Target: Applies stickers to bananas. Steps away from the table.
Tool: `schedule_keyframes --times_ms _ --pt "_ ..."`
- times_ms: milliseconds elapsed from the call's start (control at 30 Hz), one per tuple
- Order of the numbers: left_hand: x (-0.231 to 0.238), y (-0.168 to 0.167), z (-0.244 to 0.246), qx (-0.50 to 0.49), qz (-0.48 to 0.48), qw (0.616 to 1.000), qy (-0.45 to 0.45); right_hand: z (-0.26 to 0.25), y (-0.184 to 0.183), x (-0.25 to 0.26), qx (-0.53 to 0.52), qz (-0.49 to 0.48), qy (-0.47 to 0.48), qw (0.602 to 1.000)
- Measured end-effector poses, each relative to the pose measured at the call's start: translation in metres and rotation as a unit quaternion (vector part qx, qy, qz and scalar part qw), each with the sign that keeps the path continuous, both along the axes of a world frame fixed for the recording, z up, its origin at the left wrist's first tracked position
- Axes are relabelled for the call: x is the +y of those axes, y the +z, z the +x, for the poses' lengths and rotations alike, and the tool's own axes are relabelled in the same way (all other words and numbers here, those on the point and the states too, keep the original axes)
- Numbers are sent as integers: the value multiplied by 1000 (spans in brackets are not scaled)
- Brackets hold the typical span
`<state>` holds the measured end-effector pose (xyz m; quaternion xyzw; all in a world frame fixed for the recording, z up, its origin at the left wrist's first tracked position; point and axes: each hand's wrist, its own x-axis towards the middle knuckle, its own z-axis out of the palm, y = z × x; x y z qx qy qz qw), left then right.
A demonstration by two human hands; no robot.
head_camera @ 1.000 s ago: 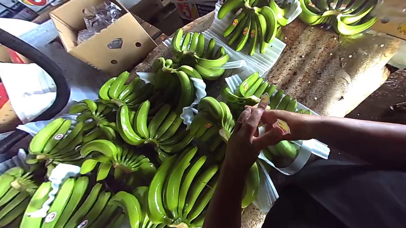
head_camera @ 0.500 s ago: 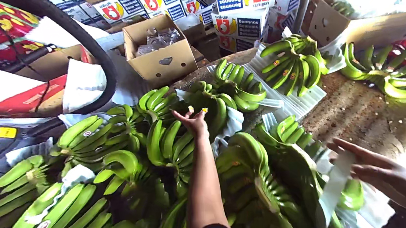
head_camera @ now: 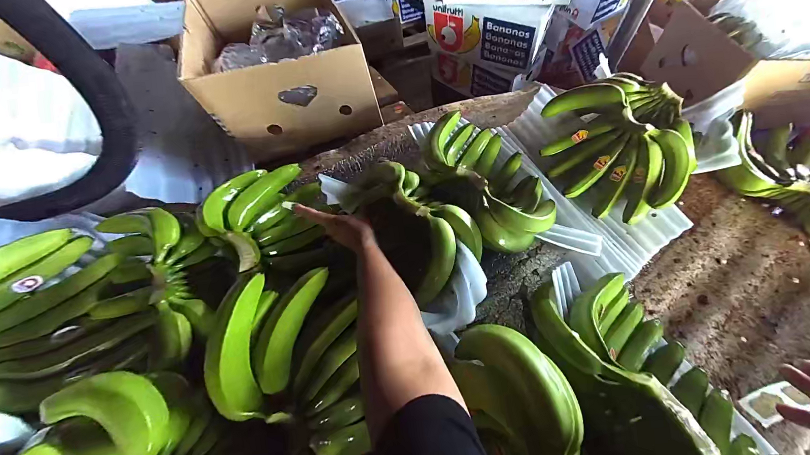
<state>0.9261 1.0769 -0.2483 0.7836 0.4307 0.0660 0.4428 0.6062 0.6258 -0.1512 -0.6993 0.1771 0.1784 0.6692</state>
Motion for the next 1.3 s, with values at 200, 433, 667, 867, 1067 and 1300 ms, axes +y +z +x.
schedule_keyframes --times_ms 200,433,667,867,1067,1300 --pt "18 -68 -22 -269 33 962 3 1 -7 6 -12 20 -12 1000" --pt "-12 -61 -45 -118 -64 991 -26 -4 5 7 -27 47 -3 999" --pt "-11 -51 -37 -100 -3 995 28 -17 10 1 -49 62 27 997" --pt "-10 -55 -75 -128 -114 985 -7 -11 10 5 -49 82 4 995" --pt "-29 -60 -84 -43 -243 969 -36 -7 6 5 -112 78 44 990" --pt "-36 -68 -84 -38 -270 962 -25 -14 9 3 -69 77 18 994"
